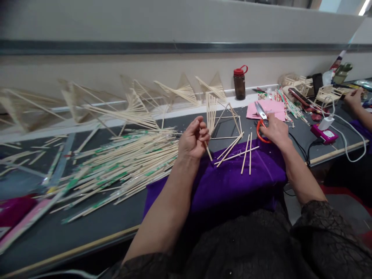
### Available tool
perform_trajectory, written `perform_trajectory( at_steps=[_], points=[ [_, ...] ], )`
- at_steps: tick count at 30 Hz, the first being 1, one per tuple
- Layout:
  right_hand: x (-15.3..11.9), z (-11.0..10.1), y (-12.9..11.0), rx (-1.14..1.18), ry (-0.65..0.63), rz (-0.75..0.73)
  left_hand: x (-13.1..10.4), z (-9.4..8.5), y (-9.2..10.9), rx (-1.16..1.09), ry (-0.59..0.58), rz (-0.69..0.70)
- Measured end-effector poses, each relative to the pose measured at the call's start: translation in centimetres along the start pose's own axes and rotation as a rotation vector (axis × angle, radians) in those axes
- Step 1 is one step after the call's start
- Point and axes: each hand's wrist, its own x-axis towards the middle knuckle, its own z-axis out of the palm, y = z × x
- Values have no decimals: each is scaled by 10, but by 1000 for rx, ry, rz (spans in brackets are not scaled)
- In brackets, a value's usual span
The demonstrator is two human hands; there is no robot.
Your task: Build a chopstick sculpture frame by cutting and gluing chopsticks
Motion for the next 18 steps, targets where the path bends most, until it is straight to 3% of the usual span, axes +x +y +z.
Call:
perform_trajectory(
  at_steps=[5, 11, 14, 16, 18],
  points=[
    [-14, 6, 6, -232, -167, -129, -3, 5, 5, -110, 74, -39],
    [-21, -5, -2, -410, -175, -252, -4, 3, 5, -133, 117, -41],
    [-32, -16, -16, -186, -30, -363, -5, 2, 0, -124, 12, -31],
    [-42, -22, -33, 156, 25, -525, -9, 4, -5, -113, -113, -39],
    [-50, -25, -54, 514, -3, -651, -15, 7, -11, -100, -228, -51]
  ],
)
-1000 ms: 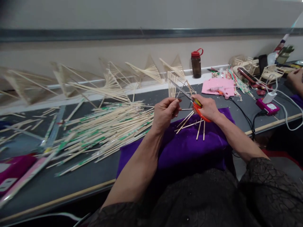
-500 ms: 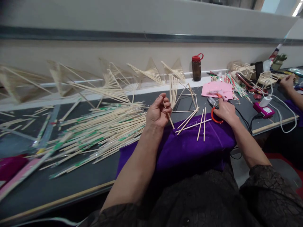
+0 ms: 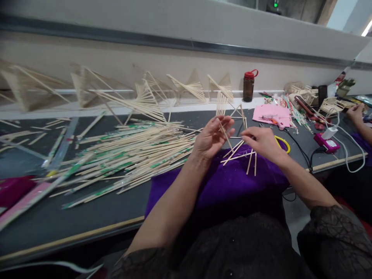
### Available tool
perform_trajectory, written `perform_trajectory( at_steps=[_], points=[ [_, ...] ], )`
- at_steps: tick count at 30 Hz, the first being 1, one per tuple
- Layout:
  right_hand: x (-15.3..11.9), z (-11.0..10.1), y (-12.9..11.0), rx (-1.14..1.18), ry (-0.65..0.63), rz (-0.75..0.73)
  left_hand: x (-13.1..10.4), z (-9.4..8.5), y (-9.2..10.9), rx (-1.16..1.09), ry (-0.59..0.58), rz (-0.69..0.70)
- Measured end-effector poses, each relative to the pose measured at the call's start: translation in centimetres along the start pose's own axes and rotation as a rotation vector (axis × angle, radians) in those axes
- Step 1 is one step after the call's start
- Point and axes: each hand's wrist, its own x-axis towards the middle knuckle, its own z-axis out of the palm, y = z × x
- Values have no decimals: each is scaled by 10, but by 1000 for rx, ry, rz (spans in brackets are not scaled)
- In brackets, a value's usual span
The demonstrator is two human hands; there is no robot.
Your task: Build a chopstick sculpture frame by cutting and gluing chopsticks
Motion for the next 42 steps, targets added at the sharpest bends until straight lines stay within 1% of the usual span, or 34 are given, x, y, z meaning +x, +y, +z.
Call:
perform_trajectory(
  at_steps=[2, 4, 7, 10, 12, 14, 16, 18, 20, 22, 25, 28, 30, 36, 42],
  points=[
    [8, 11, -16, 217, 53, -42, -5, 4, -5, 27, -85, -15],
    [16, 21, -25, 321, 111, -47, -7, 7, -9, 58, -132, -12],
    [23, 30, -26, 363, 181, -66, -8, 8, -14, 79, -152, 10],
    [25, 25, -25, 352, 179, -51, -6, 7, -15, 66, -144, -7],
    [27, 13, -25, 386, 134, 14, -4, 5, -14, 34, -79, -10],
    [35, -5, -25, 452, 116, 81, -1, 2, -11, -7, 57, -9],
    [49, -26, -24, 518, 180, 91, 1, -1, -8, -41, 217, -39],
    [68, -45, -20, 591, 272, 60, 2, -4, -7, -64, 334, -114],
    [91, -57, -12, 640, 326, 69, 2, -7, -9, -82, 387, -215],
    [113, -62, -1, 655, 334, 121, 1, -9, -12, -96, 416, -301],
    [142, -53, 15, 662, 272, 233, 2, -15, -15, -126, 470, -347],
    [161, -35, 29, 677, 209, 325, 6, -20, -15, -163, 514, -334],
    [170, -21, 36, 699, 173, 345, 10, -23, -14, -184, 533, -326],
    [185, 9, 52, 755, 3, 378, 20, -26, -15, -241, 559, -325],
    [194, 32, 62, 803, -102, 448, 32, -22, -16, -285, 538, -326]
  ],
)
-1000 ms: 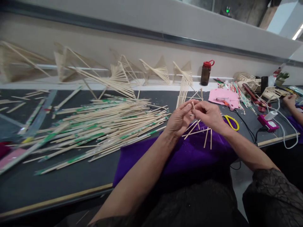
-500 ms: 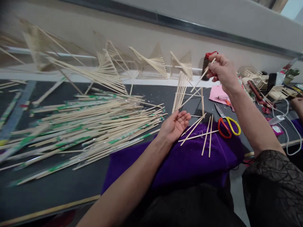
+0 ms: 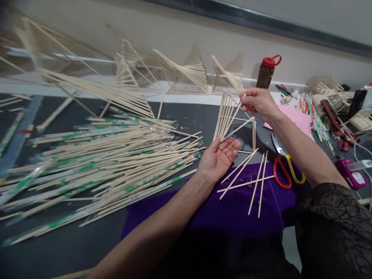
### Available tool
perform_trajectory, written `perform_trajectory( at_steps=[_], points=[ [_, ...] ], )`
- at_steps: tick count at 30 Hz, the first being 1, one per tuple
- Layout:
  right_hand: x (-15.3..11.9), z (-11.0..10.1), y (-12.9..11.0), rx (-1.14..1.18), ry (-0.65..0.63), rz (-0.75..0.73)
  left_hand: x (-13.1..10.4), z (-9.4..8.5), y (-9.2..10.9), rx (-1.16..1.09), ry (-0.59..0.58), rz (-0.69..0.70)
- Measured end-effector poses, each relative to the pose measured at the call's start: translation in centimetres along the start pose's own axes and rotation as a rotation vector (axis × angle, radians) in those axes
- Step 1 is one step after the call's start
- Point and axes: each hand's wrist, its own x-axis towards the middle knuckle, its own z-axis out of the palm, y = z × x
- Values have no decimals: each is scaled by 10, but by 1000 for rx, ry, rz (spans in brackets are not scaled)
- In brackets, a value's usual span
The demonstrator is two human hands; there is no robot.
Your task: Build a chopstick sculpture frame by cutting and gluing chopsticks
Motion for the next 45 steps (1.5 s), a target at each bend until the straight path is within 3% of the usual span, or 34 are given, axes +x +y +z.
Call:
perform_trajectory(
  at_steps=[11, 22, 29, 38, 45],
  points=[
    [2, 15, 3, -18, -118, 23, 10, -7, 2, 80, 60, -15],
    [4, 9, 11, -10, -89, 31, 4, -7, 3, 157, 57, -43],
    [1, 5, 16, -11, -61, 41, 4, -2, 5, 196, 151, -85],
    [2, 2, 17, 4, -15, 18, 6, -11, 8, 404, -65, -298],
    [2, 7, 19, 38, -57, 11, 2, -10, 7, 130, -18, -94]
  ],
)
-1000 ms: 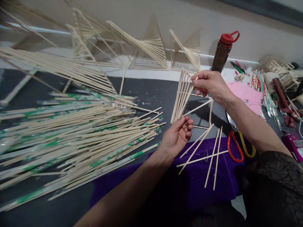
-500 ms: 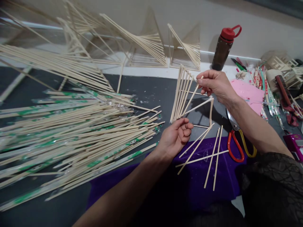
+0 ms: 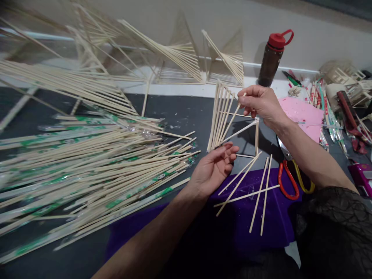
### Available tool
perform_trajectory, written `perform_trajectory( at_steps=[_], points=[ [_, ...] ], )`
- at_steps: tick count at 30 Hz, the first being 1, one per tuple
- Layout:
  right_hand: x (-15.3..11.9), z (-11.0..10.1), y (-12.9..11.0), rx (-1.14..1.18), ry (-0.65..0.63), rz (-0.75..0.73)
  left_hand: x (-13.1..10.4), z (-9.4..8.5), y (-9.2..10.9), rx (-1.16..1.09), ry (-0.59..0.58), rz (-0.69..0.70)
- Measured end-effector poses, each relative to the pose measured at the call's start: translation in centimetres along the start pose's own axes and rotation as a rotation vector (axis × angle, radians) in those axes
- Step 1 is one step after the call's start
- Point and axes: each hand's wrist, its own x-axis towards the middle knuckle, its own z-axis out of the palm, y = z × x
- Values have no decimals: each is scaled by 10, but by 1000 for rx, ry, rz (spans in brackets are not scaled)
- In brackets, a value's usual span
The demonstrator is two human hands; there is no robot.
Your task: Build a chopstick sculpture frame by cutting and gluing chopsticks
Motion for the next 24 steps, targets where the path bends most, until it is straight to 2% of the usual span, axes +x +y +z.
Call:
perform_trajectory(
  at_steps=[5, 16, 24],
  points=[
    [1, 0, 5, 17, -26, 5, 0, 2, 3, -96, 34, -2],
    [4, 1, 11, -37, -63, -27, 4, 4, 4, -119, 66, 16],
    [2, 3, 15, -34, -13, -30, 2, 7, 5, -87, 97, 19]
  ],
)
